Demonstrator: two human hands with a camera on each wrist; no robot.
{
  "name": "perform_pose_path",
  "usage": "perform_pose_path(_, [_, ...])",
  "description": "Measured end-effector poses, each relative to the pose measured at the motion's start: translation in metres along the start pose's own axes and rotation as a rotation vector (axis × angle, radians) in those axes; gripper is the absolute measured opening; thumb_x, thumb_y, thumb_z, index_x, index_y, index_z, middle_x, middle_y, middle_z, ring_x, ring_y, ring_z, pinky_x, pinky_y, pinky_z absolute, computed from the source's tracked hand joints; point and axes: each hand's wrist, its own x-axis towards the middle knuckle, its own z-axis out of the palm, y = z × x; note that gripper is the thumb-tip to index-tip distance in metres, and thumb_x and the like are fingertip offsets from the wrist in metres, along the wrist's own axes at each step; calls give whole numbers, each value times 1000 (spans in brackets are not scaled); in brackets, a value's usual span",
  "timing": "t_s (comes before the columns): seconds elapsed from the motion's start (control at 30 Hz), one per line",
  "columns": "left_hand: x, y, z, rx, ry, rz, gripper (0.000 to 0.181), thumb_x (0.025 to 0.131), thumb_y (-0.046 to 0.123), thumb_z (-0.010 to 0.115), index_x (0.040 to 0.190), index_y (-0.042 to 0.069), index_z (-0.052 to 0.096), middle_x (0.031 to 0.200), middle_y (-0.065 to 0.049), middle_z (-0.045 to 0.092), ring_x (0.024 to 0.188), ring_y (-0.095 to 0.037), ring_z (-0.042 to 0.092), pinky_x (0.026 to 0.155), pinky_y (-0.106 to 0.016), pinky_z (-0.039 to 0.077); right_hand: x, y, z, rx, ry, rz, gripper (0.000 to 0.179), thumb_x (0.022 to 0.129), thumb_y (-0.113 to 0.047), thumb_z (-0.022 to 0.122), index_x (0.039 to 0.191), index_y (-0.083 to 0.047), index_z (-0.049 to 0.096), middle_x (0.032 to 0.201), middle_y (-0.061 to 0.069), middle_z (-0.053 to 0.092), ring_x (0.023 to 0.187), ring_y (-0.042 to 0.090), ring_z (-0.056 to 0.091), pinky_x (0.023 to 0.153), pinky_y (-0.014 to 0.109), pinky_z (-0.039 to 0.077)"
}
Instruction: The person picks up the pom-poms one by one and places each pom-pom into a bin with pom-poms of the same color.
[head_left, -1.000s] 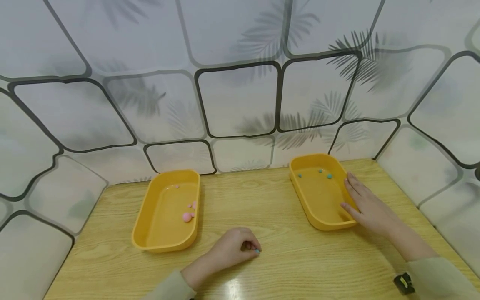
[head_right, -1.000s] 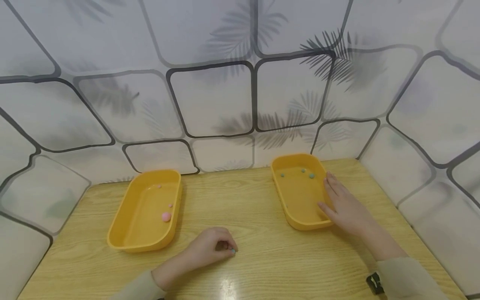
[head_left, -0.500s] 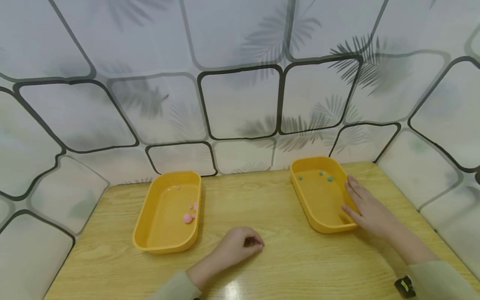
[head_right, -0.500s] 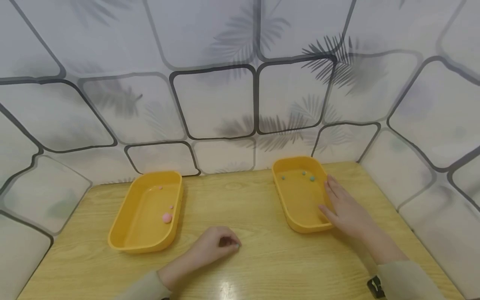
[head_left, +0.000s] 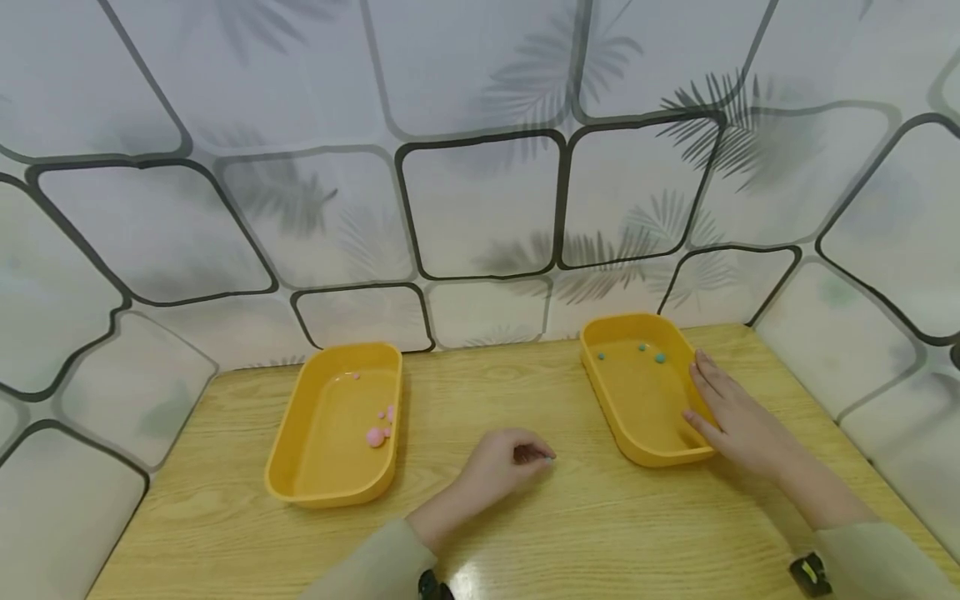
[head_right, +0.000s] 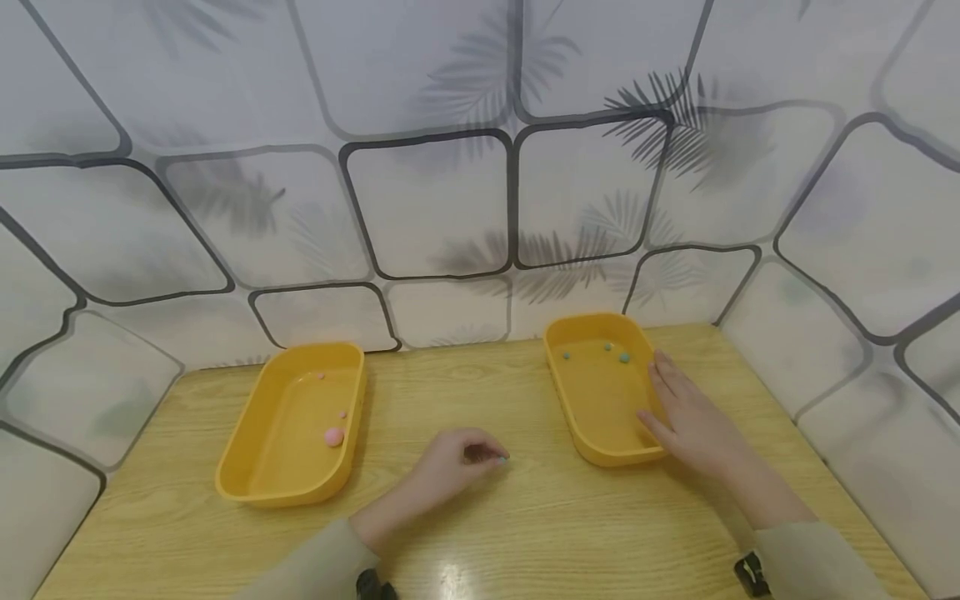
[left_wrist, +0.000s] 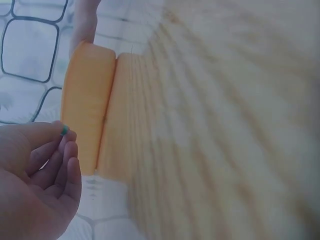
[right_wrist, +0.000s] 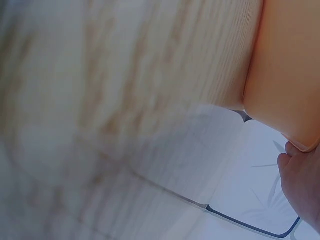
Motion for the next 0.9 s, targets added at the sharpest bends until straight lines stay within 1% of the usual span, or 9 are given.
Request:
perform_pose_path(0.13, [11, 7, 5, 0, 11, 21, 7, 86, 17, 69, 91, 16, 74, 85, 8, 70, 72, 4, 57, 63, -13, 48, 0, -1, 0, 0, 0, -1, 73, 98, -32, 48, 147, 8, 13, 156, 24, 5, 145, 34, 4, 112, 16, -13])
perform_pose_path(0.2, [17, 11, 7, -9, 13, 18, 8, 87, 19, 68, 92, 17, 74, 86, 10, 69, 72, 4, 57, 63, -13, 48, 0, -2, -1, 6, -6, 5, 73, 98, -33, 48, 147, 7, 12, 156, 24, 4, 145, 33, 3, 112, 16, -13])
perform_pose_path(0.37, [33, 21, 10, -77, 26, -5, 10, 88, 23, 67, 94, 18, 74, 85, 12, 68, 73, 3, 58, 64, -14, 49, 0, -4, -2, 12, -16, 16, 73, 98, -34, 47, 148, 6, 10, 157, 21, 2, 145, 31, 1, 110, 14, -14])
perform_pose_path(0.53, [50, 35, 13, -119, 34, 4, 12, 89, 24, 66, 95, 16, 73, 86, 9, 69, 74, 2, 59, 65, -14, 50, -1, -5, -3, 15, -10, 10, 73, 98, -33, 48, 147, 7, 12, 157, 22, 2, 145, 32, 2, 111, 15, -14])
perform_pose_path(0.7, [67, 47, 17, -123, 39, -2, 11, 89, 25, 66, 95, 18, 73, 84, 10, 69, 72, 3, 58, 64, -13, 50, -1, -4, -3, 12, -12, 9, 73, 98, -32, 48, 147, 7, 12, 156, 23, 3, 145, 32, 2, 112, 15, -13])
perform_pose_path(0.9, [83, 62, 19, -118, 49, -7, 11, 89, 25, 66, 95, 19, 73, 85, 11, 68, 72, 3, 58, 63, -13, 50, -1, -5, -3, 18, -13, 16, 72, 98, -33, 47, 148, 7, 12, 157, 22, 3, 145, 33, 3, 113, 17, -12])
